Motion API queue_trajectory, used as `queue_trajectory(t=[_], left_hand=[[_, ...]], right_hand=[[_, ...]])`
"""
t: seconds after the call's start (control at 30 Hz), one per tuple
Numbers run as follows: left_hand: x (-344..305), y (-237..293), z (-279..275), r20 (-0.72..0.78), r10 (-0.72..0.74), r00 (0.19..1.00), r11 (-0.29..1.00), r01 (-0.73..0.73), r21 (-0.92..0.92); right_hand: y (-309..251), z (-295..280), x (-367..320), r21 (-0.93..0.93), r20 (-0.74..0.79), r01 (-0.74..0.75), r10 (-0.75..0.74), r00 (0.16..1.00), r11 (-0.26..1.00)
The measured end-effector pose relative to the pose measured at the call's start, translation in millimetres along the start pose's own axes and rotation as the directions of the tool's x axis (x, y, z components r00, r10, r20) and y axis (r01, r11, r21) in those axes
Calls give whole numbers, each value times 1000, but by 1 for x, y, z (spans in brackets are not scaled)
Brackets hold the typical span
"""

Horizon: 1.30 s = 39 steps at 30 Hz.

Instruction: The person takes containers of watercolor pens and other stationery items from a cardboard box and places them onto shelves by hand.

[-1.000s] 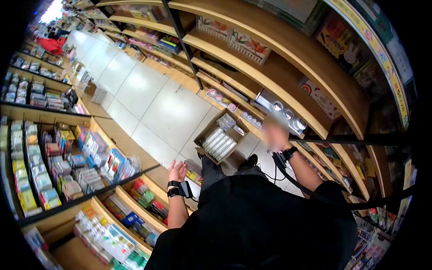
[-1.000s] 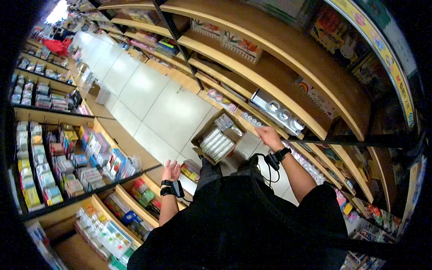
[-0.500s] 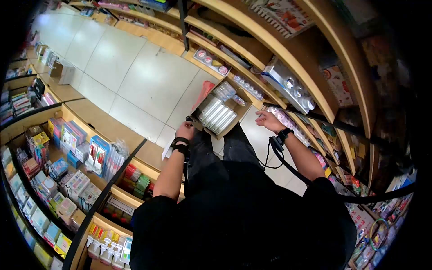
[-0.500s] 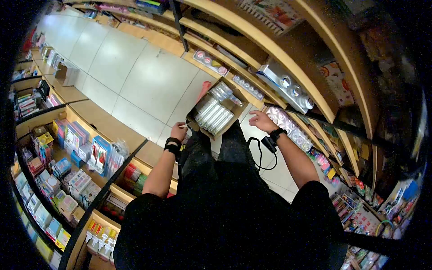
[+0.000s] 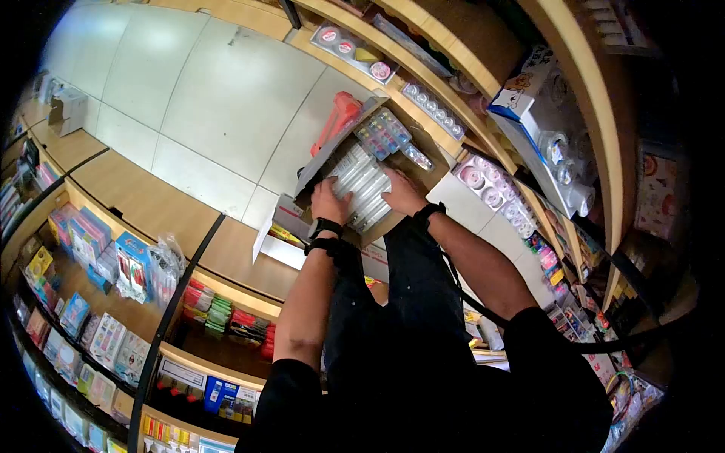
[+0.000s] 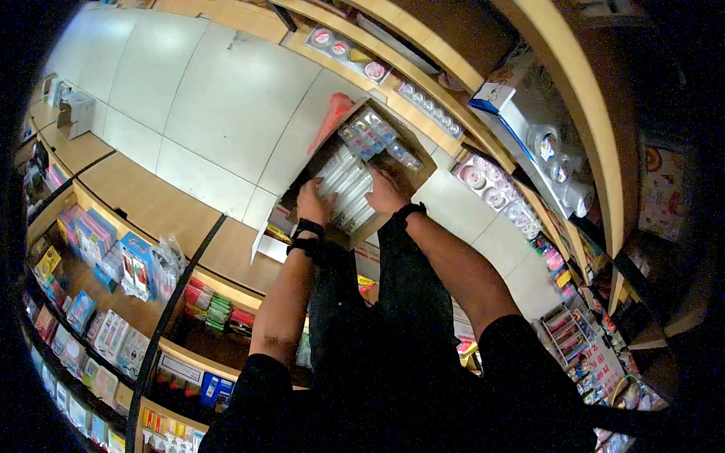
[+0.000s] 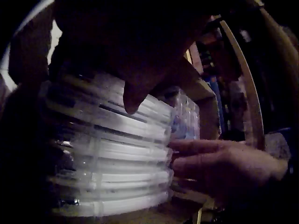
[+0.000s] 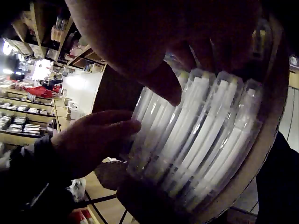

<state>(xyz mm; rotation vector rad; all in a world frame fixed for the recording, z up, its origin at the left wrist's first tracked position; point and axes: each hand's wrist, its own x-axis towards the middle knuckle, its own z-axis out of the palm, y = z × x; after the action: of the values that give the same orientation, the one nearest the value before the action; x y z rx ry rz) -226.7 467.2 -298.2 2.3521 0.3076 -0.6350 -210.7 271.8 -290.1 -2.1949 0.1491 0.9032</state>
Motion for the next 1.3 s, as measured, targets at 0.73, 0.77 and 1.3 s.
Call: queue_trajectory(t=[0.73,0.77,1.3], left_hand=[[-1,5,7,-5,110,994,933,-102,346],[0,5,6,8,97,995,925,-93,367],[7,6,7,30,447,894,765,-400,505]], right_hand=[[22,15,14,112,-140,-1,17,990,994],[24,16,14,118,-134,3,13,991,993],[-40,-27,19,-217,-481,153,-242,842,964]])
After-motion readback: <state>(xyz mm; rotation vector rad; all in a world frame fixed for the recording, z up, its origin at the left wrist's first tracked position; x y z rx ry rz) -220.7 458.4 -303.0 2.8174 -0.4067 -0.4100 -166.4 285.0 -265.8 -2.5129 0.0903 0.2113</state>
